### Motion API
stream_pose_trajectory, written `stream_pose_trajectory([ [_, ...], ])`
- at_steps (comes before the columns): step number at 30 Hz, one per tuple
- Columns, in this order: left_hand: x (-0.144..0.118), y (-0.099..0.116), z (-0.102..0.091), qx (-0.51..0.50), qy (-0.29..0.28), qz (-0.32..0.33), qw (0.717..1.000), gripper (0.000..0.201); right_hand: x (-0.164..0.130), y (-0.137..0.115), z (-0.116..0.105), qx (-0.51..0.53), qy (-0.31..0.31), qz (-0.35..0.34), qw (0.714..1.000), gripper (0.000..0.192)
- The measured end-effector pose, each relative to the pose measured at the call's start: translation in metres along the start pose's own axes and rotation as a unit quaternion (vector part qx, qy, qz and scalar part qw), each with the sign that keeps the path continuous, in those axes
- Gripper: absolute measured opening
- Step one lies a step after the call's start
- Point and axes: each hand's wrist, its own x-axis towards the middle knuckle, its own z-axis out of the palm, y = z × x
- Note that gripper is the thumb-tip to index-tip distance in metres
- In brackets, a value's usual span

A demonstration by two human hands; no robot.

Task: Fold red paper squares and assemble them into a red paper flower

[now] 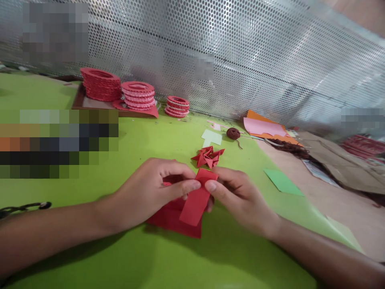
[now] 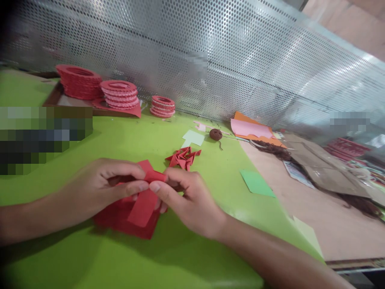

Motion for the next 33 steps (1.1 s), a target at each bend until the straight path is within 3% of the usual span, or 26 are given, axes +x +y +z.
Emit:
stream_pose_trajectory([
  [8, 0.001, -0.0026, 0.0029, -0.057, -0.02, -0.007, 0.998, 0.014, -0.0015, -0.0008, 0.0015, -0.104, 0.038, -0.023, 0.994, 0.034],
  [13, 0.0007, 0.0029, 0.0026, -0.069, -0.034, -0.043, 0.996, 0.016, -0.0024, -0.0031, 0.0039, -0.088, 0.041, -0.013, 0.995, 0.039],
  [20, 0.0018, 0.0001, 0.0016, -0.073, -0.023, -0.037, 0.996, 0.016, -0.0021, -0.0019, -0.0004, -0.051, -0.049, -0.007, 0.998, 0.035],
  [25, 0.0012, 0.004, 0.0013, -0.077, -0.016, -0.042, 0.996, 0.015, -0.0027, -0.0003, 0.0027, -0.114, -0.012, -0.018, 0.993, 0.036],
  [33, 0.0003, 0.0012, 0.0027, -0.07, 0.026, -0.024, 0.997, 0.015, -0.0028, 0.0015, 0.0052, -0.122, -0.041, -0.01, 0.992, 0.04],
])
